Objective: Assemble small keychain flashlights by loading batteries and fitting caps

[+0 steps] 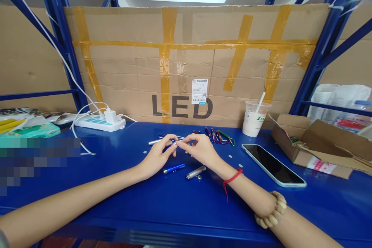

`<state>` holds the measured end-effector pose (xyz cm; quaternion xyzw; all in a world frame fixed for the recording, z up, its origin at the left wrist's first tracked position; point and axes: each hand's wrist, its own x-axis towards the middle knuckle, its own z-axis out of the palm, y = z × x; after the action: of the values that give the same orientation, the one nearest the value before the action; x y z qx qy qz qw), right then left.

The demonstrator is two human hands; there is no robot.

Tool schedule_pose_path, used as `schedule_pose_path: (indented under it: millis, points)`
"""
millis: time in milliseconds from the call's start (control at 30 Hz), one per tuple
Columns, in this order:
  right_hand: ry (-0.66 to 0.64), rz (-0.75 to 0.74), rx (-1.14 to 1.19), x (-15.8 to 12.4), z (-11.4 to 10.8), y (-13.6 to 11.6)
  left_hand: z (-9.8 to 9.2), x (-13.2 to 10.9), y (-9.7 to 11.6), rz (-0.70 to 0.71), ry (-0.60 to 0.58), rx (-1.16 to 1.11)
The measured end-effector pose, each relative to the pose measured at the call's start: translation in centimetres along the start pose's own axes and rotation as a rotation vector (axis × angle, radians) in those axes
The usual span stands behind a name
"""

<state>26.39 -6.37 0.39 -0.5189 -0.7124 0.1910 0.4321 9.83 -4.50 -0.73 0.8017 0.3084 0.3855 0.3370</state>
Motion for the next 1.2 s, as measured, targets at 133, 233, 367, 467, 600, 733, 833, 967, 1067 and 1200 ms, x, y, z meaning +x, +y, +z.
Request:
schedule_pose_path:
  millis: [133, 233, 367, 467, 600, 733, 833, 967, 1067, 1200]
  points:
    - [0.097, -0.110, -0.079, -0.1, 0.0, 0.2, 0.1, 0.1, -0.2, -0.014, 0.003, -0.062]
    - [0.121, -0.244, -0.156, -0.2, -0.2, 0.3, 0.2, 0.2, -0.5, -0.011, -0.012, -0.100]
    - [0.078, -0.327, -0.165, -0.1, -0.5, 0.5, 0.2, 0.2, -0.3, -0.013, -0.028, -0.114]
    - [0.057, -0.348, -0.123, 0.0, -0.6, 0.6, 0.1, 0.1, 0.0, -0.009, -0.034, -0.111]
    - [0.057, -0.374, -0.091, 0.2, -0.7, 0.8, 0.0, 0.1, 0.1, -0.002, -0.040, -0.076]
    - [0.062, -0.385, -0.087, 0.3, -0.8, 1.0, 0.0, 0.1, -0.2, 0.024, -0.062, -0.053]
    - [0.077, -0.385, -0.078, 0.4, -0.8, 1.0, -0.1, 0.1, -0.3, 0.034, -0.073, -0.030]
    - [0.078, -0.384, -0.039, 0.4, -0.8, 1.0, -0.2, 0.1, -0.1, 0.032, -0.091, 0.007]
    - [0.068, -0.374, -0.015, 0.3, -0.7, 1.0, -0.2, 0.1, 0.0, 0.031, -0.098, 0.036]
    - [0.054, -0.346, 0.023, 0.3, -0.7, 1.0, -0.2, 0.0, 0.1, 0.036, -0.108, 0.066]
